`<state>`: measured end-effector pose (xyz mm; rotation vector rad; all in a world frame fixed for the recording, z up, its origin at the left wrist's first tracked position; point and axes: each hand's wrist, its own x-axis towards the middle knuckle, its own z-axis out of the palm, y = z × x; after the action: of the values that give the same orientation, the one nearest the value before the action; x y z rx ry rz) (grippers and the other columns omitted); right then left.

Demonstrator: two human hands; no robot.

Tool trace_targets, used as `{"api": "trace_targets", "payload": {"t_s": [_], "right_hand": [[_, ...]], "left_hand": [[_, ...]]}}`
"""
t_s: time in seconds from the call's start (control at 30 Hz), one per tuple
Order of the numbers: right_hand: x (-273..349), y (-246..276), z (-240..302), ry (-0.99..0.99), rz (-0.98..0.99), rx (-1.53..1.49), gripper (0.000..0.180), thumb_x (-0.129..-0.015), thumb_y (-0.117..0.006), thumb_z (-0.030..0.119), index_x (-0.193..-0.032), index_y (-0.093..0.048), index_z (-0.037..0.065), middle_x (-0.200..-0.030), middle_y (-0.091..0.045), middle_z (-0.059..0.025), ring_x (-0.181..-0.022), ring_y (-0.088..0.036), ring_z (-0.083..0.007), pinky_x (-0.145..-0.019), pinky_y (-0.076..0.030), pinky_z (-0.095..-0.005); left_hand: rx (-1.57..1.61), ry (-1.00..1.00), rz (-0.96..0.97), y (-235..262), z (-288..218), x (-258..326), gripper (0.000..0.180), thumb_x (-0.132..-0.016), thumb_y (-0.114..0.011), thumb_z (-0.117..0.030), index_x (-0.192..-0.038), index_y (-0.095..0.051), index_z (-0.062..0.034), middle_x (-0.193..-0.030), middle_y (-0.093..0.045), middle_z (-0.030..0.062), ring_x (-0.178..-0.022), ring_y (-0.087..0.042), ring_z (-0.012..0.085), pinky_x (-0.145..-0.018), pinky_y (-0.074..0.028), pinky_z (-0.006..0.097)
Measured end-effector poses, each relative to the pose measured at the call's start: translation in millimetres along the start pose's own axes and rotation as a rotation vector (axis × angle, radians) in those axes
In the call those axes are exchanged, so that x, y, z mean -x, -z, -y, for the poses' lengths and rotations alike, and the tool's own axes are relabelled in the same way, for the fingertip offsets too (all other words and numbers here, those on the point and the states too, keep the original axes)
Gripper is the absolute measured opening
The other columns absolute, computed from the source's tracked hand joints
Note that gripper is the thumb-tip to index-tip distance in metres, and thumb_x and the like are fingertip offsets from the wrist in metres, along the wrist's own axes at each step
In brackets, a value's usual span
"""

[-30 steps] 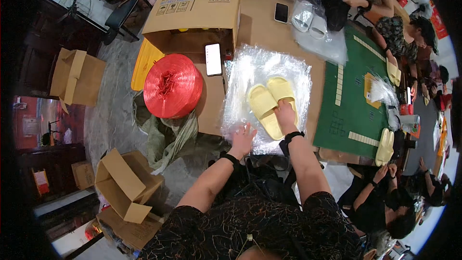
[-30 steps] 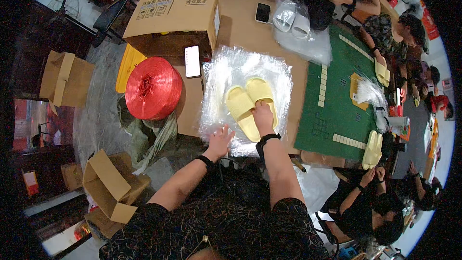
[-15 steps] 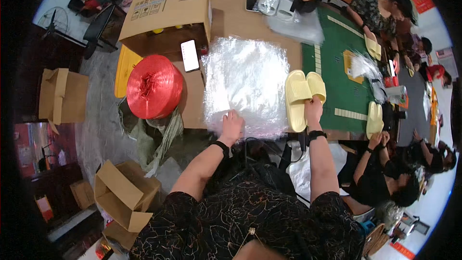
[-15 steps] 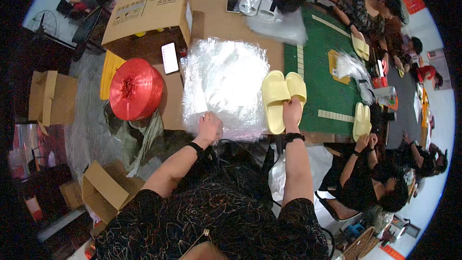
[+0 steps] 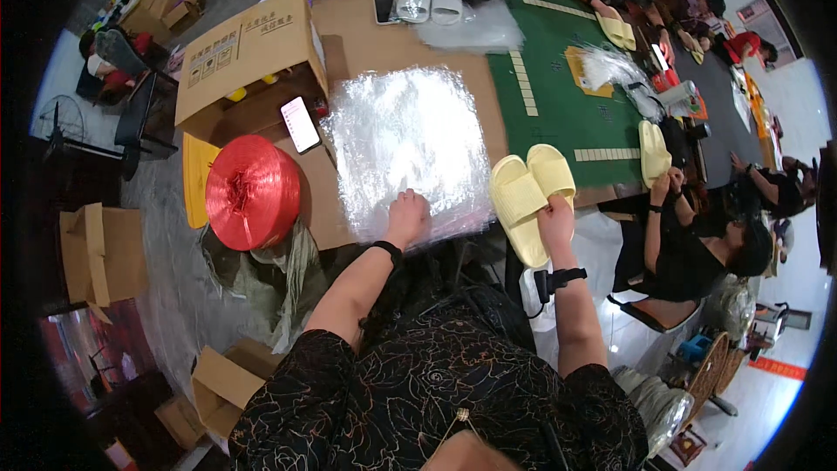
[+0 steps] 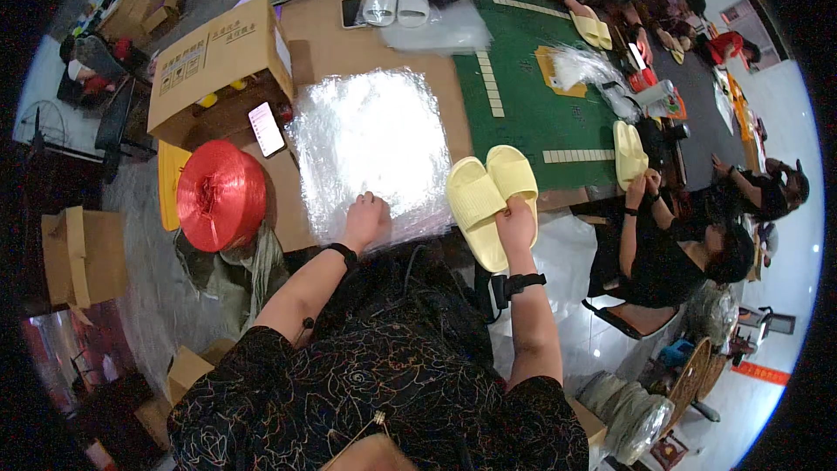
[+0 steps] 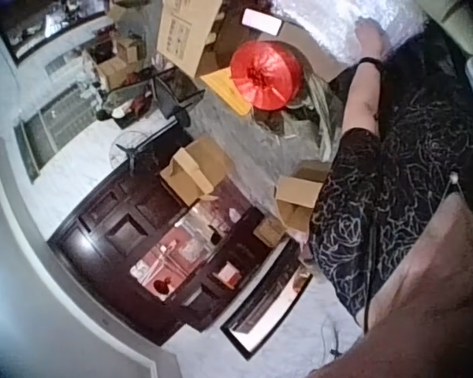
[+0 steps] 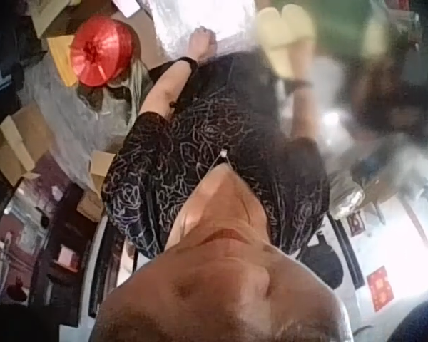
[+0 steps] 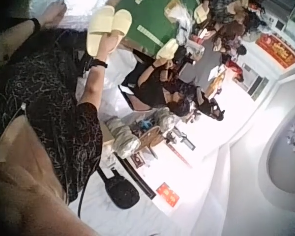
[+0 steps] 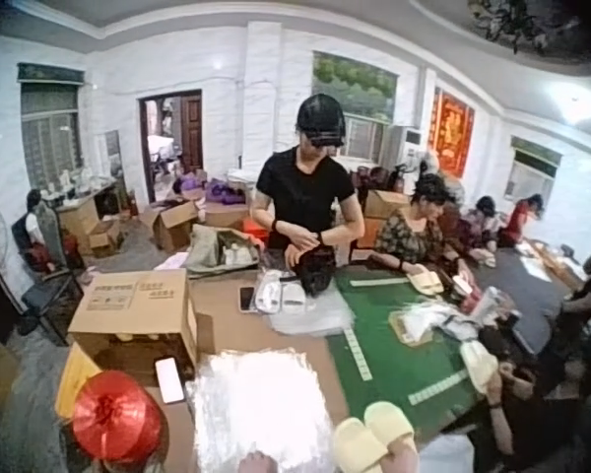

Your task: Packaging pairs of slippers into plastic bags and preparing them for shipment in a manufacturing setting.

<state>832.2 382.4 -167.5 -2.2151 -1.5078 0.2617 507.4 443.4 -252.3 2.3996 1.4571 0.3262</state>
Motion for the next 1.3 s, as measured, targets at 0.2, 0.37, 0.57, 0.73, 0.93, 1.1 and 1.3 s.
{"api": "trace_targets", "payload": {"t_s": [0.2,0.37,0.57,0.73,0.93,1.1,1.3], "right_hand": [[21.6,5.5,9.8,0.102,0.067,0.116,0.008,-0.065,-0.058,0.009,-0.069,-0.051,0.005,-0.074,-0.055,-0.0118,-0.078,-0.055,-0.033,-0.064,-0.045,-0.0444],[29.9,7.6,23.0,0.383,0.1,0.104,0.008,-0.067,-0.058,0.01,-0.073,-0.055,0.005,-0.076,-0.057,-0.0102,-0.076,-0.057,-0.0302,-0.064,-0.048,-0.042],[29.2,-9.8,56.4,0.464,0.334,0.087,0.013,-0.069,-0.06,0.016,-0.075,-0.056,0.005,-0.079,-0.059,-0.0108,-0.079,-0.059,-0.0298,-0.066,-0.048,-0.0421],[18.8,-23.4,82.4,0.266,0.481,0.047,0.02,-0.074,-0.061,0.02,-0.08,-0.057,0.002,-0.08,-0.06,-0.017,-0.079,-0.059,-0.0354,-0.07,-0.048,-0.0444],[8.4,-60.5,98.4,0.32,0.384,-0.008,0.021,-0.076,-0.061,0.019,-0.08,-0.055,0.0,-0.084,-0.059,-0.0196,-0.082,-0.058,-0.0371,-0.072,-0.048,-0.045],[-6.4,-92.5,120.4,0.373,0.291,-0.094,0.024,-0.078,-0.059,0.02,-0.087,-0.053,-0.002,-0.083,-0.057,-0.0218,-0.082,-0.057,-0.0384,-0.072,-0.047,-0.0454],[-40.6,-135.1,158.7,0.333,0.091,-0.182,0.027,-0.081,-0.056,0.022,-0.092,-0.049,-0.002,-0.087,-0.058,-0.0258,-0.08,-0.057,-0.0428,-0.07,-0.048,-0.0474]], "left_hand": [[0.139,0.062,-0.051,-7.4,10.6,-3.5,0.016,-0.074,-0.061,-0.016,-0.085,-0.064,-0.0043,-0.086,-0.057,0.0133,-0.085,-0.055,0.0324,-0.073,-0.048,0.042],[0.29,0.129,-0.175,13.8,1.9,-15.5,0.013,-0.083,-0.059,-0.016,-0.085,-0.067,-0.0049,-0.079,-0.057,0.0106,-0.079,-0.056,0.0289,-0.069,-0.046,0.039],[0.39,0.054,-0.229,37.9,-19.0,-26.6,0.012,-0.084,-0.06,-0.018,-0.086,-0.067,-0.0081,-0.078,-0.058,0.0072,-0.077,-0.057,0.026,-0.068,-0.047,0.037],[0.37,-0.043,-0.22,50.5,-30.1,-20.9,0.012,-0.083,-0.06,-0.018,-0.089,-0.068,-0.0101,-0.08,-0.059,0.0068,-0.079,-0.057,0.0268,-0.069,-0.048,0.036],[0.422,-0.25,-0.173,74.9,-45.8,-16.6,0.013,-0.082,-0.061,-0.019,-0.091,-0.067,-0.0114,-0.08,-0.058,0.0062,-0.08,-0.056,0.0265,-0.07,-0.047,0.036],[0.53,-0.318,-0.148,102.4,-57.1,-8.1,0.014,-0.081,-0.061,-0.012,-0.093,-0.067,-0.012,-0.083,-0.058,0.0057,-0.083,-0.055,0.0264,-0.074,-0.047,0.036],[0.555,-0.363,-0.098,130.4,-54.5,3.3,0.011,-0.082,-0.062,-0.012,-0.092,-0.066,-0.0099,-0.083,-0.058,0.0073,-0.083,-0.053,0.0272,-0.075,-0.045,0.036]]}}
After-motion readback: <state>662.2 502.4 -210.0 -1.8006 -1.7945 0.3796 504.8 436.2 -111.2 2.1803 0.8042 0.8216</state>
